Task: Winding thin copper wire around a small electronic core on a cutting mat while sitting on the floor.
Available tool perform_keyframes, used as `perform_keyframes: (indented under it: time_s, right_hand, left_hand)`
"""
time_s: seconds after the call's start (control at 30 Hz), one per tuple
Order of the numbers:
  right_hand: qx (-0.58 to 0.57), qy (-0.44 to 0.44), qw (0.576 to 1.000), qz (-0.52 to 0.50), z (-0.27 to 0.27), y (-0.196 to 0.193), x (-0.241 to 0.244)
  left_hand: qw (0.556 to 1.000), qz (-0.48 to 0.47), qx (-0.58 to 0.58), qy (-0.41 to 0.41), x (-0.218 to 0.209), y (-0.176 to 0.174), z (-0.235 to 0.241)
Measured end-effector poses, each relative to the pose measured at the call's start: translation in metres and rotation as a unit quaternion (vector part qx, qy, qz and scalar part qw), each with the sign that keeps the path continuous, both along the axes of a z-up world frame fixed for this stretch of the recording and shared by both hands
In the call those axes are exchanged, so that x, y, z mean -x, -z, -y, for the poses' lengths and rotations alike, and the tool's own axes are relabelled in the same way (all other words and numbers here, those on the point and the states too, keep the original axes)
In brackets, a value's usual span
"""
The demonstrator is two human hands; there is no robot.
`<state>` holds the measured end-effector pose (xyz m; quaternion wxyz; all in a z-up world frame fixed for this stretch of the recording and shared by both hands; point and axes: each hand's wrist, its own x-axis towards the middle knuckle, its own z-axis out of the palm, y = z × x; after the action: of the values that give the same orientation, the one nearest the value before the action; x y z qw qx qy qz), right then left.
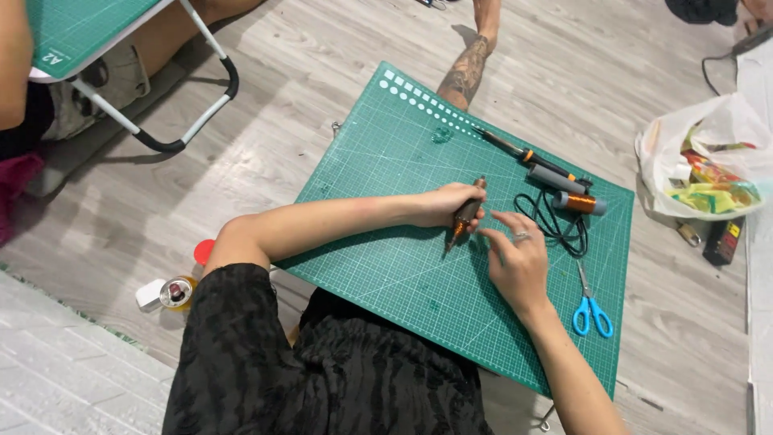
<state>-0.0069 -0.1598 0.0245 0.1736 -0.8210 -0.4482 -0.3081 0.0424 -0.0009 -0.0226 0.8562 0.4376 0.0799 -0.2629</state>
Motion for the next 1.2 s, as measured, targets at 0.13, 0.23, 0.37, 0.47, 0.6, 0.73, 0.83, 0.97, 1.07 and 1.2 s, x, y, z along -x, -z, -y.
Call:
perform_keyframes:
  time_s: [0.13, 0.23, 0.37, 0.47, 0.6, 0.73, 0.83, 0.97, 1.07, 1.2]
  right_hand:
    - [0.013, -0.014, 1.0, 0.012, -0.003, -0.007, 0.004]
    - [0.009, -0.032, 0.999, -0.006, -0.001, -0.009, 0.002]
    - [0.009, -0.043, 0.998, -0.046, -0.002, -0.007, 0.005]
    - [0.018, -0.056, 0.996, -0.06, -0.002, -0.004, 0.004]
    - [0.025, -0.091, 0.992, -0.079, -0.004, -0.005, 0.004]
    - [0.033, -0.087, 0.993, -0.076, 0.0, 0.001, 0.0]
    - [0.03, -0.084, 0.993, -0.071, 0.004, 0.009, 0.0]
    - [0.011, -0.075, 0.995, -0.063, 0.0, 0.005, 0.005]
    - [0.002, -0.1, 0.993, -0.064, -0.007, 0.0, 0.011]
    - [-0.042, -0.159, 0.977, -0.134, -0.017, -0.009, 0.023]
  left_hand:
    - [1.0, 0.001, -0.01, 0.006, -0.003, 0.004, 0.001]
    - [1.0, -0.008, -0.009, -0.003, -0.002, -0.002, -0.002]
    - [1.0, -0.007, -0.023, -0.013, 0.001, 0.0, -0.003]
    - [0.999, -0.022, 0.007, -0.023, 0.003, -0.003, -0.004]
    - [0.999, -0.018, 0.033, -0.031, -0.001, 0.004, -0.004]
    - [1.0, -0.004, 0.016, -0.018, 0.005, -0.003, -0.005]
    - [0.999, -0.01, 0.028, -0.03, -0.002, 0.006, -0.003]
    - [0.997, -0.018, 0.046, -0.06, -0.009, 0.018, 0.0]
    - [0.996, -0.013, 0.041, -0.079, -0.007, 0.018, 0.003]
    - [0.996, 0.006, 0.016, -0.092, -0.003, 0.015, 0.003]
